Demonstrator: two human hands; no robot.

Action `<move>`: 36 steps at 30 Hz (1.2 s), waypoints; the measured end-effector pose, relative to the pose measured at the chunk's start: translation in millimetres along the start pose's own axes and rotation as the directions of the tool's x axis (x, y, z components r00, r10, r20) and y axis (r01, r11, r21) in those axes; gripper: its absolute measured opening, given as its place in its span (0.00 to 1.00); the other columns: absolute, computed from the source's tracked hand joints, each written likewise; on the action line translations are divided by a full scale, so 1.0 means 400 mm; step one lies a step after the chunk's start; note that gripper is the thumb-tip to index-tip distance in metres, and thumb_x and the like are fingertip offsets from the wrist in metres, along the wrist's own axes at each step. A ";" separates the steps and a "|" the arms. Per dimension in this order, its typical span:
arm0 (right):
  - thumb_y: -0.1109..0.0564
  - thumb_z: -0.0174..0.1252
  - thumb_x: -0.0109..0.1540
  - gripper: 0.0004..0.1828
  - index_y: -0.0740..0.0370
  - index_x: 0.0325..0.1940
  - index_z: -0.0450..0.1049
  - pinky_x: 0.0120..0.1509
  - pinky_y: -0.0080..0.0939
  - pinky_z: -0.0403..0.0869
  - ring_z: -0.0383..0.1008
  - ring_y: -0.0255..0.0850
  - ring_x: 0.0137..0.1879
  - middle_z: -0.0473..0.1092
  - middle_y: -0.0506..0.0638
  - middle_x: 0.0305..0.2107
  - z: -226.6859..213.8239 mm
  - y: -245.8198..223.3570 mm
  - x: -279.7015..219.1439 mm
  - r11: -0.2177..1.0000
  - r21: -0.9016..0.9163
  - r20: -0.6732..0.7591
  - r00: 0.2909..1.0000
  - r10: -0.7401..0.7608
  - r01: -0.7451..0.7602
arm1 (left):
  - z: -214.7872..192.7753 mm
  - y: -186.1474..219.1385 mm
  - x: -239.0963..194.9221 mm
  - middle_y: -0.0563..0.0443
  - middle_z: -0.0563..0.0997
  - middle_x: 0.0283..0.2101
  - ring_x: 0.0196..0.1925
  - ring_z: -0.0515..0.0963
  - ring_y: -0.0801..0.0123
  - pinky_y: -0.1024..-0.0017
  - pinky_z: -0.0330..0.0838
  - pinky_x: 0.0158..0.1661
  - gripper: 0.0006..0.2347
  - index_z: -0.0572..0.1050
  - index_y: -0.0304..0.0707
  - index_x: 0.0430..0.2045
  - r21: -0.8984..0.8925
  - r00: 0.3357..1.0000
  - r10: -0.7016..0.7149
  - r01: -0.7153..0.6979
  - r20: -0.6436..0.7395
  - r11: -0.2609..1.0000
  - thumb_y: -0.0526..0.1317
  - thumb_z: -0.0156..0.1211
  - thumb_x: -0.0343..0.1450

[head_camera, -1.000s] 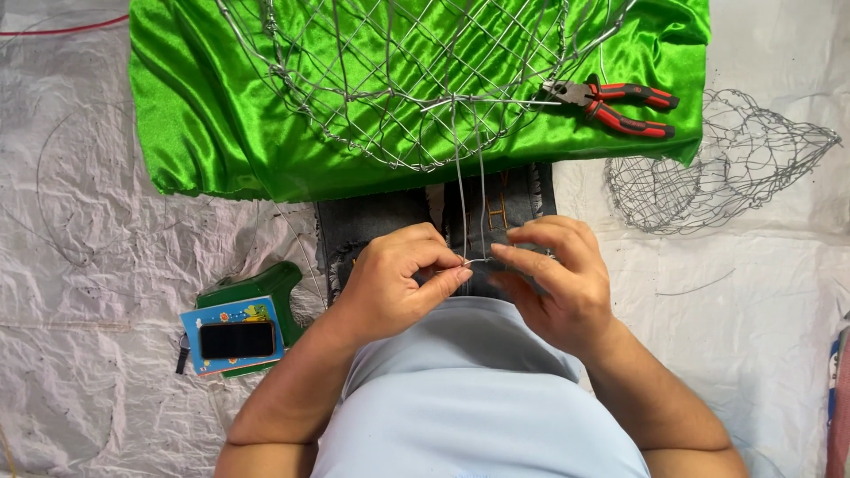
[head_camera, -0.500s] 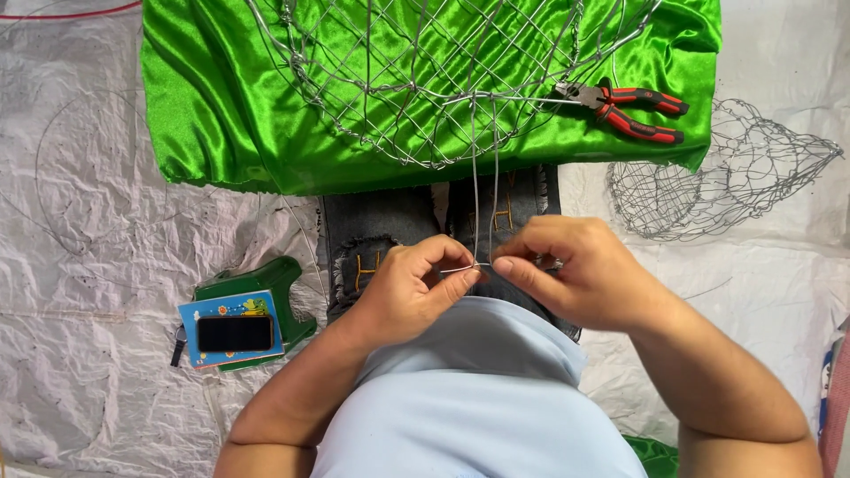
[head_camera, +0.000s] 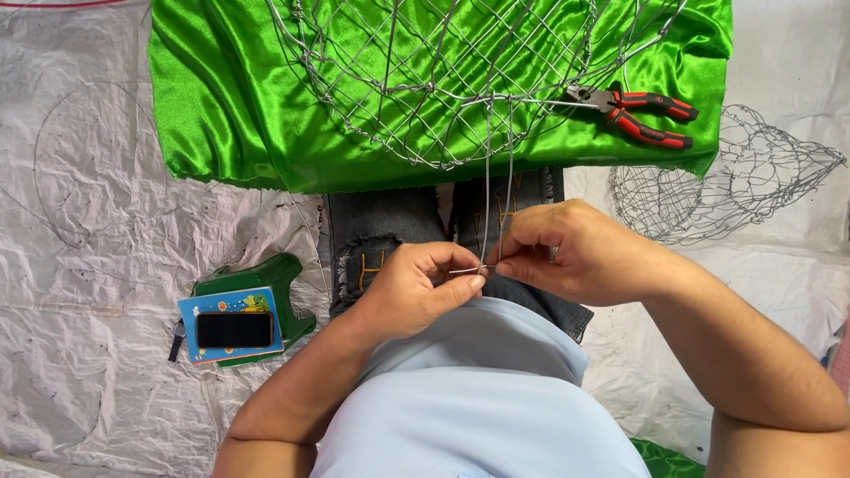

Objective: The person sits on a tarp and uses pliers to twist and secure thin metal wires into a wire mesh structure resting on a green fabric. The hands repeatedly bend, loop, and tighten wire segments to form a net-like pattern.

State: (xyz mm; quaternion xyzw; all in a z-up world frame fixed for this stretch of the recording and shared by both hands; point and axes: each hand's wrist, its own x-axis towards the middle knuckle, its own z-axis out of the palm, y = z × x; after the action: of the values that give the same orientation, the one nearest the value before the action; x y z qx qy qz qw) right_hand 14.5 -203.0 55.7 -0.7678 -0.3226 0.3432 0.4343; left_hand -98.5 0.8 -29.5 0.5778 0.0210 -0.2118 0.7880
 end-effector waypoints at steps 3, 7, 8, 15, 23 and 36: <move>0.58 0.65 0.60 0.06 0.61 0.29 0.81 0.28 0.37 0.75 0.73 0.40 0.24 0.72 0.51 0.18 -0.001 0.000 0.007 1.000 -0.015 0.030 0.999 0.027 -0.026 | -0.008 -0.008 0.007 0.46 0.85 0.29 0.32 0.80 0.76 0.75 0.76 0.35 0.04 0.81 0.33 0.32 0.106 0.993 0.108 -0.112 0.042 0.988 0.34 0.62 0.72; 0.58 0.65 0.59 0.07 0.61 0.27 0.81 0.25 0.35 0.74 0.73 0.39 0.23 0.70 0.49 0.16 -0.005 -0.010 0.012 0.997 -0.039 0.056 0.996 0.065 -0.063 | -0.003 0.018 0.024 0.44 0.84 0.29 0.30 0.82 0.63 0.71 0.76 0.33 0.05 0.80 0.35 0.29 0.274 0.955 0.281 -0.295 0.090 0.915 0.36 0.61 0.73; 0.56 0.67 0.59 0.09 0.61 0.25 0.80 0.24 0.35 0.73 0.72 0.38 0.22 0.70 0.49 0.14 -0.004 -0.008 0.014 0.996 -0.049 0.050 0.996 0.075 -0.072 | -0.004 0.013 0.028 0.45 0.82 0.28 0.30 0.81 0.59 0.68 0.76 0.34 0.06 0.79 0.37 0.28 0.376 0.925 0.359 -0.380 0.127 0.845 0.38 0.59 0.73; 0.52 0.67 0.60 0.19 0.63 0.19 0.75 0.21 0.37 0.70 0.68 0.38 0.20 0.66 0.52 0.12 -0.004 -0.021 0.034 0.996 -0.046 0.069 0.995 0.076 -0.073 | -0.004 0.040 0.027 0.50 0.76 0.22 0.28 0.79 0.54 0.66 0.73 0.32 0.07 0.75 0.41 0.22 0.522 0.871 0.458 -0.478 0.178 0.707 0.40 0.60 0.71; 0.51 0.67 0.61 0.20 0.63 0.18 0.74 0.21 0.36 0.68 0.68 0.37 0.19 0.65 0.51 0.11 -0.005 -0.013 0.035 0.997 -0.037 0.085 0.994 0.070 -0.067 | -0.011 0.063 0.034 0.49 0.77 0.21 0.27 0.79 0.54 0.66 0.73 0.32 0.06 0.75 0.40 0.20 0.492 0.879 0.433 -0.472 0.199 0.732 0.38 0.62 0.69; 0.55 0.64 0.63 0.15 0.65 0.24 0.78 0.25 0.35 0.70 0.70 0.36 0.21 0.72 0.53 0.14 0.005 -0.030 0.037 0.989 0.146 0.078 0.996 -0.040 0.028 | -0.035 -0.070 0.051 0.42 0.83 0.25 0.31 0.83 0.66 0.73 0.74 0.37 0.10 0.82 0.32 0.29 -0.335 0.867 0.071 0.114 0.493 0.935 0.38 0.56 0.75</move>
State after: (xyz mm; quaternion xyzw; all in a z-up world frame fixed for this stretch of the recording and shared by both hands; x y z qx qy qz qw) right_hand 18.7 -185.2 61.9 -0.7141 -0.3271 0.3889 0.4814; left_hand -86.9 0.6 -65.3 0.3522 -0.1383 -0.3549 0.8549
